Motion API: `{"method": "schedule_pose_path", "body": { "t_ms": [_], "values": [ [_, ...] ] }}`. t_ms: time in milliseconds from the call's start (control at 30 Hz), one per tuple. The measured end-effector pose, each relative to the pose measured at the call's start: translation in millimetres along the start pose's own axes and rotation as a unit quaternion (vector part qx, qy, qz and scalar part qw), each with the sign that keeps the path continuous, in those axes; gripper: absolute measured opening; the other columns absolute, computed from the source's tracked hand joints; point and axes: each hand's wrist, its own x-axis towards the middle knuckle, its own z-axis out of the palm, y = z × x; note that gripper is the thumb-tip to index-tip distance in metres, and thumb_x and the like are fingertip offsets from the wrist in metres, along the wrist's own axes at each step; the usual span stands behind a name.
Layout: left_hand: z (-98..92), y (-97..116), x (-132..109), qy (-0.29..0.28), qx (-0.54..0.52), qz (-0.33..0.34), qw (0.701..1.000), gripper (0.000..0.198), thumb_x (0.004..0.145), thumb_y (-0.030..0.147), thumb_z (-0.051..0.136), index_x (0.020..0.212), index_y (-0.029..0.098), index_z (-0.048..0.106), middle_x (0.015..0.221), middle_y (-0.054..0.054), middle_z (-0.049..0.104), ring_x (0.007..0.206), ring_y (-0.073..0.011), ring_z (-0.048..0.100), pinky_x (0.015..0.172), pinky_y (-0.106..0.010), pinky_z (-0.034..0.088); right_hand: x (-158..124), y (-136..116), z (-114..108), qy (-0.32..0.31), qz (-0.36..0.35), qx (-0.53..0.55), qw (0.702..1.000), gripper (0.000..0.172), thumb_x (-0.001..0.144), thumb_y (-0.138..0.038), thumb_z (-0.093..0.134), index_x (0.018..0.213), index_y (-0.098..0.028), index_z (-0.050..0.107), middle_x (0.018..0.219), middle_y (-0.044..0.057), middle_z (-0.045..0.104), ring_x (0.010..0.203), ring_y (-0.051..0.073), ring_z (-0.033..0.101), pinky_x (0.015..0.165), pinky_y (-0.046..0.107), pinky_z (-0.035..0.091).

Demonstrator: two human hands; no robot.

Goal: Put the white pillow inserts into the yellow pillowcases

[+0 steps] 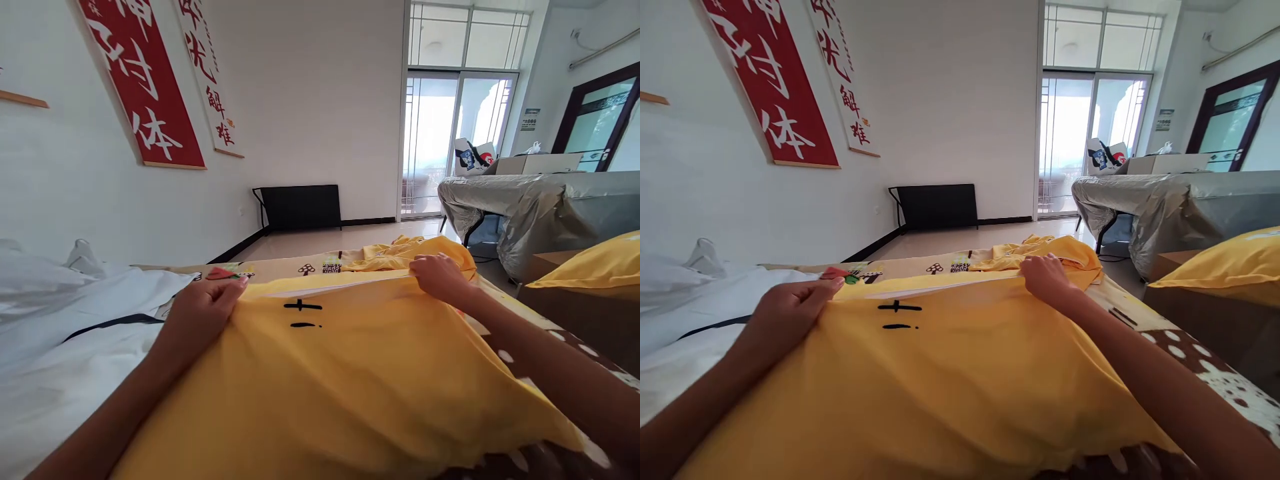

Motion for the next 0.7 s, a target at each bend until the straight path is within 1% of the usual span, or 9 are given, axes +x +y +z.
{"method": "schedule_pose_path", "body": {
  "t_ms": [67,133,233,300,367,433,500,600,700],
  "values": [
    [-17.1,5.0,5.7,-0.052,0.018,-0.01,0.998,0.046,0.081,0.052,0.036,0.051,0.02,0.023,0.048,0.003,0.03,0.051,-0.013,0.034,0.053,-0.025,0.029,-3.7,5.6,-25.7,0.026,0.026,-0.01,0.999,0.026,0.081,-0.01,0.04,0.085,-0.016,0.065,0.093,0.009,0.067,0.083,0.021,0.062,0.076,0.032,0.038],
    [-15.9,0.9,5.3,-0.115,0.055,-0.019,0.992,0.046,0.083,0.054,0.036,0.052,0.02,0.031,0.05,0.002,0.04,0.053,-0.015,0.042,0.055,-0.026,0.031,-5.2,1.3,-40.6,0.036,0.034,-0.024,0.998,0.027,0.08,-0.01,0.04,0.088,-0.016,0.065,0.091,0.01,0.067,0.085,0.022,0.062,0.078,0.033,0.038],
    [10.1,-5.4,-10.4,-0.19,0.148,0.002,0.971,0.043,0.087,0.051,0.032,0.064,0.02,0.051,0.067,-0.002,0.061,0.07,-0.0215,0.058,0.06,-0.028,0.036,4.2,-18.1,-38.1,-0.046,-0.012,-0.02,0.999,0.03,0.078,-0.009,0.045,0.098,-0.014,0.066,0.095,0.016,0.067,0.092,0.025,0.063,0.08,0.035,0.04],
    [30.6,2.3,-30.0,-0.184,0.189,0.06,0.963,0.039,0.09,0.045,0.03,0.071,0.02,0.054,0.072,-0.004,0.063,0.072,-0.0219,0.06,0.061,-0.029,0.037,18.5,-32.0,-26.5,-0.111,-0.044,-0.002,0.993,0.031,0.073,-0.008,0.053,0.099,-0.013,0.068,0.096,0.017,0.068,0.091,0.026,0.064,0.075,0.033,0.043],
    [46.5,24.1,-53.3,-0.155,0.19,0.217,0.945,0.033,0.091,0.035,0.031,0.071,0.02,0.054,0.071,-0.005,0.062,0.069,-0.0197,0.058,0.061,-0.029,0.038,34.1,-41.1,-17.0,-0.137,-0.055,0.013,0.989,0.03,0.068,-0.006,0.057,0.095,-0.013,0.07,0.093,0.016,0.069,0.085,0.026,0.066,0.068,0.03,0.044],
    [58.0,57.4,-74.7,-0.141,0.174,0.425,0.877,0.028,0.09,0.023,0.035,0.071,0.02,0.055,0.074,-0.004,0.061,0.07,-0.0186,0.056,0.063,-0.03,0.038,44.5,-43.7,-15.8,-0.124,-0.053,0.024,0.991,0.029,0.069,-0.005,0.055,0.094,-0.012,0.07,0.093,0.018,0.069,0.085,0.026,0.066,0.067,0.03,0.043],
    [69.3,95.8,-87.9,-0.114,0.164,0.554,0.808,0.015,0.086,0.021,0.044,0.075,0.02,0.055,0.074,-0.003,0.059,0.065,-0.0176,0.053,0.058,-0.031,0.035,45.6,-41.2,-21.1,-0.088,-0.043,0.028,0.995,0.032,0.073,-0.005,0.049,0.097,-0.012,0.068,0.095,0.018,0.068,0.09,0.026,0.065,0.068,0.03,0.042],
    [97.6,145.7,-85.1,-0.104,0.164,0.638,0.745,0.006,0.081,0.022,0.052,0.077,0.018,0.055,0.073,-0.004,0.057,0.065,-0.0188,0.051,0.055,-0.033,0.034,35.0,-32.7,-22.4,-0.018,-0.008,0.047,0.999,0.035,0.074,-0.009,0.045,0.099,-0.016,0.067,0.09,0.015,0.069,0.088,0.025,0.064,0.067,0.03,0.038],
    [144.7,170.8,-64.5,-0.178,0.158,0.632,0.738,0.013,0.081,0.025,0.05,0.085,0.015,0.057,0.077,-0.006,0.059,0.068,-0.0206,0.055,0.056,-0.034,0.037,27.6,-21.1,8.6,0.047,0.035,0.118,0.991,0.035,0.068,-0.011,0.046,0.095,-0.021,0.067,0.078,0.009,0.068,0.077,0.021,0.062,0.065,0.029,0.035]
  ]
}}
